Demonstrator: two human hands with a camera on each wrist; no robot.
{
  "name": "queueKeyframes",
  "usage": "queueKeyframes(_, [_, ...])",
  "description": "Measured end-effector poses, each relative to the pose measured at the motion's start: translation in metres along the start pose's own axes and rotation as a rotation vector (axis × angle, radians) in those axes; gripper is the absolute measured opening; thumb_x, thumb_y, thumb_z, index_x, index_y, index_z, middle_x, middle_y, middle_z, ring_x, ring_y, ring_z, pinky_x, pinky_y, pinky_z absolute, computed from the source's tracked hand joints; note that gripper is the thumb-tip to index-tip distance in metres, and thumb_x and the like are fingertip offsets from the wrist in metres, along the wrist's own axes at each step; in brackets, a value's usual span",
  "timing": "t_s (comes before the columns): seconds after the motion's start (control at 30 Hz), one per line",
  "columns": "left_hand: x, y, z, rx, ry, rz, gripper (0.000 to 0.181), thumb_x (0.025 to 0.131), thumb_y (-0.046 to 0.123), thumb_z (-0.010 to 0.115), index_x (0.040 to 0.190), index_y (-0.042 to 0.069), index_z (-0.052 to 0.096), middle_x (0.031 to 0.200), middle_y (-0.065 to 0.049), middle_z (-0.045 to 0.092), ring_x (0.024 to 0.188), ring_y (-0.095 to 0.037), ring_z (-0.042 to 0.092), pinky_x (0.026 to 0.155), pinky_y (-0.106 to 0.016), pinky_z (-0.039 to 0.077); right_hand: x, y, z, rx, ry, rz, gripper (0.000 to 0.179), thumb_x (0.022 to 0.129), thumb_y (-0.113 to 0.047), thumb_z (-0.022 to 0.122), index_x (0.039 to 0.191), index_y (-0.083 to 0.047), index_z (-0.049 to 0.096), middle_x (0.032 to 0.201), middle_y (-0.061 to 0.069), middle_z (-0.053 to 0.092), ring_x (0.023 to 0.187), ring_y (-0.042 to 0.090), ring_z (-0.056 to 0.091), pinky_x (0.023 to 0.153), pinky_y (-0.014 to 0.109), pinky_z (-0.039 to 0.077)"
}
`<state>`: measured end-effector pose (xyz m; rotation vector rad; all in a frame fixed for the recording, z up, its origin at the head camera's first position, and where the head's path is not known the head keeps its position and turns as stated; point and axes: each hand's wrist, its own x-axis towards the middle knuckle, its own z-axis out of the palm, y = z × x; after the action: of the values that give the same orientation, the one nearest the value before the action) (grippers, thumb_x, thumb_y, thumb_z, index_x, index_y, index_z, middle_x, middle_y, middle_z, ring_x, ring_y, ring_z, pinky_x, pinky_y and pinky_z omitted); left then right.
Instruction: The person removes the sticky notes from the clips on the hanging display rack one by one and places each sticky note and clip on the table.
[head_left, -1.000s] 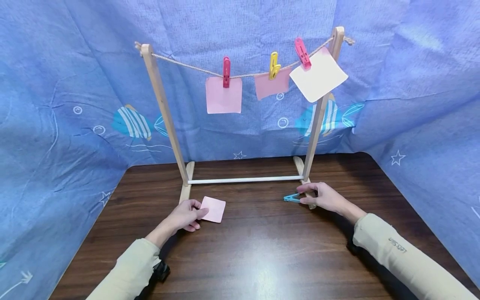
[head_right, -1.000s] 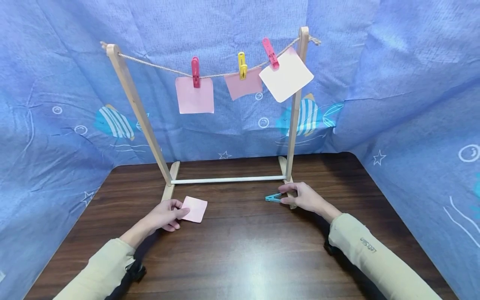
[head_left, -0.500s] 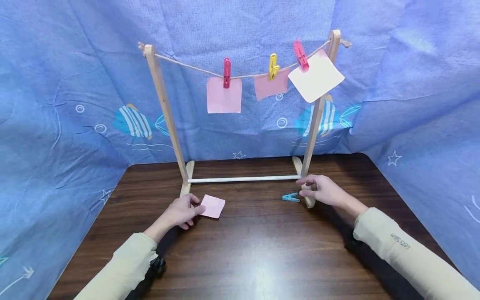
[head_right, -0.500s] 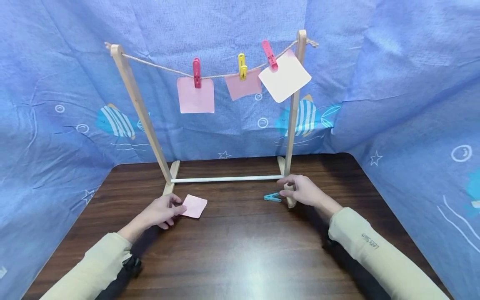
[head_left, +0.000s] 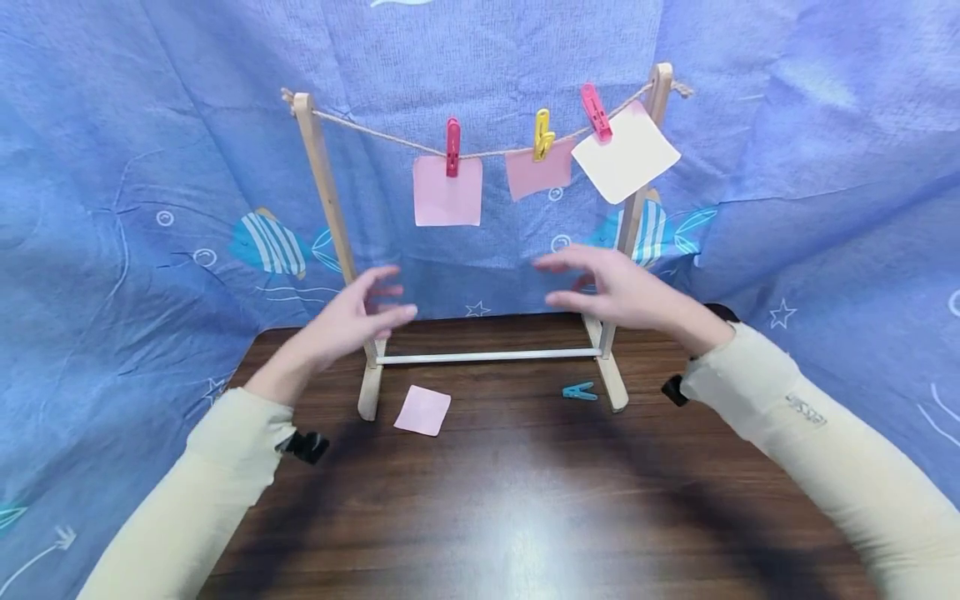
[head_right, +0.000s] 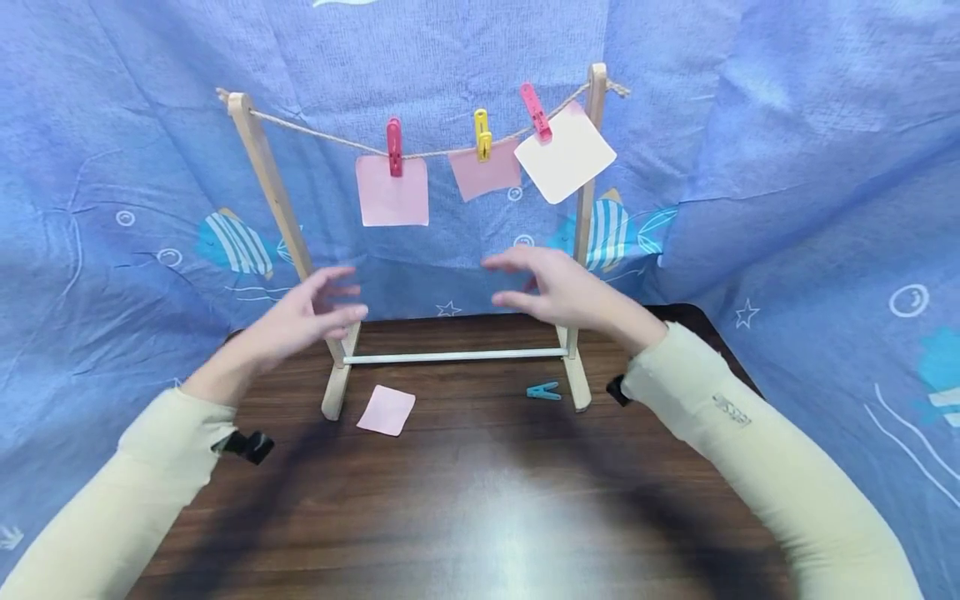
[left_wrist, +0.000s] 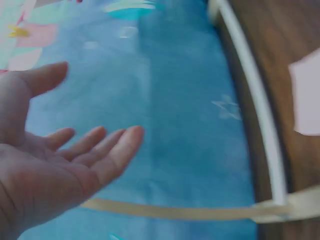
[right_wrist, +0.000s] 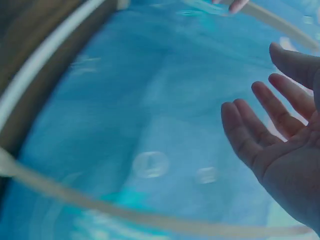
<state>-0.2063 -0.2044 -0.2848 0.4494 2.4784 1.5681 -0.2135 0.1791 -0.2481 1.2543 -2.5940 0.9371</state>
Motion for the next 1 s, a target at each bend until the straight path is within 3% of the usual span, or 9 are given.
queueKeyframes(0.1, [0.008, 0.029, -0.004, -0.191, 0.050, 0.088, 0.085, 0.096, 0.019, 0.073, 0.161, 0.017, 0.020, 0.159, -0.015, 0.035, 0.139, -0.034, 0.044, 0.101, -0.042, 0.052, 0.026, -0.023, -0.014, 0.098, 0.062, -0.083, 0.046, 0.095, -0.006, 0.072, 0.139, -0.001, 0.058, 0.139, 0.011, 0.060, 0.126, 0.023, 0.057, 0.099, 0.040, 0.054])
queueKeyframes(0.23, [0.018, 0.057, -0.003, -0.384, 0.118, 0.222, 0.087, 0.093, 0.007, 0.074, 0.161, 0.019, 0.021, 0.156, -0.011, 0.039, 0.139, -0.030, 0.045, 0.101, -0.036, 0.052, 0.056, -0.049, -0.027, 0.254, 0.158, -0.093, 0.050, 0.096, -0.005, 0.070, 0.144, -0.004, 0.055, 0.147, 0.006, 0.054, 0.136, 0.017, 0.049, 0.106, 0.039, 0.049])
queueKeyframes(0.4, [0.031, 0.075, 0.005, -0.554, 0.176, 0.332, 0.101, 0.089, 0.000, 0.075, 0.162, 0.026, 0.012, 0.156, -0.008, 0.038, 0.139, -0.025, 0.046, 0.106, -0.036, 0.048, 0.088, -0.073, -0.029, 0.432, 0.225, -0.081, 0.062, 0.097, -0.006, 0.068, 0.153, -0.007, 0.043, 0.160, 0.000, 0.038, 0.146, 0.008, 0.035, 0.114, 0.033, 0.040])
queueKeyframes(0.47, [0.036, 0.078, 0.008, -0.613, 0.177, 0.359, 0.105, 0.089, -0.002, 0.074, 0.163, 0.028, 0.006, 0.157, -0.008, 0.036, 0.139, -0.025, 0.046, 0.107, -0.037, 0.047, 0.099, -0.078, -0.028, 0.470, 0.240, -0.091, 0.067, 0.096, -0.004, 0.068, 0.156, -0.006, 0.038, 0.165, 0.000, 0.028, 0.148, 0.007, 0.028, 0.112, 0.032, 0.041])
queueKeyframes(0.53, [0.041, 0.080, 0.011, -0.665, 0.162, 0.378, 0.106, 0.090, -0.004, 0.072, 0.163, 0.029, 0.004, 0.157, -0.008, 0.036, 0.138, -0.026, 0.046, 0.107, -0.037, 0.047, 0.109, -0.081, -0.027, 0.483, 0.248, -0.084, 0.071, 0.097, -0.004, 0.067, 0.158, -0.008, 0.032, 0.168, -0.002, 0.019, 0.149, 0.007, 0.024, 0.102, 0.035, 0.052])
queueKeyframes(0.7, [0.047, 0.080, 0.015, -0.713, 0.121, 0.400, 0.102, 0.092, -0.008, 0.067, 0.164, 0.028, 0.004, 0.156, -0.007, 0.039, 0.137, -0.028, 0.048, 0.104, -0.035, 0.049, 0.126, -0.082, -0.028, 0.506, 0.238, 0.026, 0.075, 0.099, -0.010, 0.065, 0.162, -0.015, 0.024, 0.167, -0.009, 0.018, 0.149, 0.010, 0.027, 0.069, 0.037, 0.062])
queueKeyframes(1.0, [0.051, 0.079, 0.014, -0.712, 0.129, 0.380, 0.081, 0.093, -0.007, 0.066, 0.160, 0.020, 0.029, 0.150, -0.011, 0.047, 0.129, -0.035, 0.055, 0.097, -0.036, 0.054, 0.136, -0.085, -0.034, 0.444, 0.215, 0.169, 0.071, 0.102, -0.019, 0.064, 0.162, -0.017, 0.025, 0.165, -0.005, 0.029, 0.142, 0.006, 0.040, 0.053, 0.029, 0.054])
